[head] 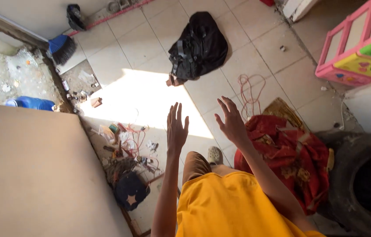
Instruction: The person picks up a mirror frame and places it on the floor, then moves a broom and dustpan. They pick up a black plastic bag and place it in a corner, followed by a black backpack. They then pick up a pair of shoes and place them inside a tire, followed by a black jacket and a red cloth. Finally, they pick up a bucket and walk outside.
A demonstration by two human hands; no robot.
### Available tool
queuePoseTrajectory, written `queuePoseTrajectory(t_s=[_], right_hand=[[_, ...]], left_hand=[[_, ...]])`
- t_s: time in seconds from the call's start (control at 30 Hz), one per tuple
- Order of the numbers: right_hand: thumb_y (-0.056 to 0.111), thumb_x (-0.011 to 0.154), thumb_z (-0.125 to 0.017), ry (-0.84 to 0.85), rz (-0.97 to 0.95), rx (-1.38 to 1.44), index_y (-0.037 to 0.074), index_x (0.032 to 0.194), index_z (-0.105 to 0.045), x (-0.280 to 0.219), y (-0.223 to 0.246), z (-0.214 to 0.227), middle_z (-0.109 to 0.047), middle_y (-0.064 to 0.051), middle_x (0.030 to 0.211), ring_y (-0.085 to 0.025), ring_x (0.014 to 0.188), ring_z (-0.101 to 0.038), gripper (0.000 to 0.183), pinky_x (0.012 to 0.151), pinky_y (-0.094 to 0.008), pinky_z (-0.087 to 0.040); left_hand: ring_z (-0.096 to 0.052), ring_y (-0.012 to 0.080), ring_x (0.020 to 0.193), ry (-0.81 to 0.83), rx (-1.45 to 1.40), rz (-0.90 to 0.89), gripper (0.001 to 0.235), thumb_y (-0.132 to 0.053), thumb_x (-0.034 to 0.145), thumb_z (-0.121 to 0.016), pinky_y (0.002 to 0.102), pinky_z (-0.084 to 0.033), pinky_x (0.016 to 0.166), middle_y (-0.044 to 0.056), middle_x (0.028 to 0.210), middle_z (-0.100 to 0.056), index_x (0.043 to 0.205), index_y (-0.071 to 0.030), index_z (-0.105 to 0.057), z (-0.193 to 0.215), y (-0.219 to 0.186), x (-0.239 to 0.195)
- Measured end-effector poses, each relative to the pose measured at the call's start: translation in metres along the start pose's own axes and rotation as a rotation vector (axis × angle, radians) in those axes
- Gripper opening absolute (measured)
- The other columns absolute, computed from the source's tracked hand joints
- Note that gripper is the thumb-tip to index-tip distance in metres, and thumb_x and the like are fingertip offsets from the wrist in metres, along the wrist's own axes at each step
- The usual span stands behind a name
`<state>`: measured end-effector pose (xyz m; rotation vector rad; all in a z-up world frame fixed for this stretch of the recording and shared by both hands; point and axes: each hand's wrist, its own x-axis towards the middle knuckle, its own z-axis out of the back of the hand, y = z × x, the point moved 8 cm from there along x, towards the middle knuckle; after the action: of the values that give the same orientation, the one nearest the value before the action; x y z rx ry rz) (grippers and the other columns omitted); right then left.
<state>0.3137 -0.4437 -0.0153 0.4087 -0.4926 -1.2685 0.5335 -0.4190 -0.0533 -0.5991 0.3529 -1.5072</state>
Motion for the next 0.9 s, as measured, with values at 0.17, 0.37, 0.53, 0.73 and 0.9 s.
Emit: queuePoseTrajectory(t_s=[0.17, 0.37, 0.53, 0.73, 0.9], right_hand=[[0.027, 0.099, -0.064, 0.089, -0.006, -0.015, 0.006, 0.155, -0.040, 0.083, -0.004, -0.029, -0.036, -0.017, 0.160, -0.034, 0.148, -0.036, 0.064, 0.119, -0.047, -0.037], [0.028, 0.100, -0.063, 0.135, -0.032, -0.039, 0.007, 0.157, -0.039, 0.189, -0.015, -0.066, -0.034, -0.016, 0.162, -0.035, 0.150, -0.035, 0.065, 0.120, -0.048, -0.037], [0.026, 0.097, -0.065, 0.136, -0.069, -0.027, 0.007, 0.156, -0.039, 0.275, -0.028, -0.088, -0.035, -0.017, 0.160, -0.037, 0.147, -0.037, 0.067, 0.117, -0.050, -0.037], [0.027, 0.099, -0.063, 0.167, -0.148, 0.004, 0.008, 0.154, -0.040, 0.343, -0.090, -0.149, -0.039, -0.016, 0.159, -0.035, 0.145, -0.041, 0.063, 0.116, -0.047, -0.040], [0.030, 0.100, -0.060, 0.259, -0.184, -0.047, 0.010, 0.154, -0.040, 0.386, -0.175, -0.244, -0.043, -0.013, 0.156, -0.031, 0.143, -0.044, 0.061, 0.112, -0.046, -0.042]], left_hand=[[-0.029, 0.0348, 0.156, 0.015, -0.042, 0.018, 0.064, -0.026, 0.105, -0.056, 0.054, -0.030, 0.126, 0.010, 0.168, -0.031, 0.162, -0.015, -0.030, -0.010, 0.030, 0.070], [-0.029, 0.0354, 0.156, 0.021, -0.067, 0.048, 0.066, -0.024, 0.105, -0.058, 0.054, -0.031, 0.125, 0.012, 0.168, -0.030, 0.163, -0.013, -0.028, -0.030, 0.090, 0.164], [-0.031, 0.0356, 0.152, 0.090, -0.074, 0.119, 0.068, -0.021, 0.101, -0.060, 0.052, -0.034, 0.123, 0.012, 0.166, -0.032, 0.162, -0.014, -0.029, -0.049, 0.123, 0.240], [-0.036, 0.0362, 0.149, 0.173, -0.036, 0.110, 0.068, -0.020, 0.101, -0.061, 0.053, -0.035, 0.121, 0.015, 0.163, -0.034, 0.161, -0.012, -0.030, -0.108, 0.171, 0.301], [-0.040, 0.0349, 0.147, 0.241, -0.034, 0.215, 0.065, -0.019, 0.102, -0.059, 0.050, -0.038, 0.121, 0.017, 0.162, -0.036, 0.160, -0.011, -0.030, -0.200, 0.232, 0.348]])
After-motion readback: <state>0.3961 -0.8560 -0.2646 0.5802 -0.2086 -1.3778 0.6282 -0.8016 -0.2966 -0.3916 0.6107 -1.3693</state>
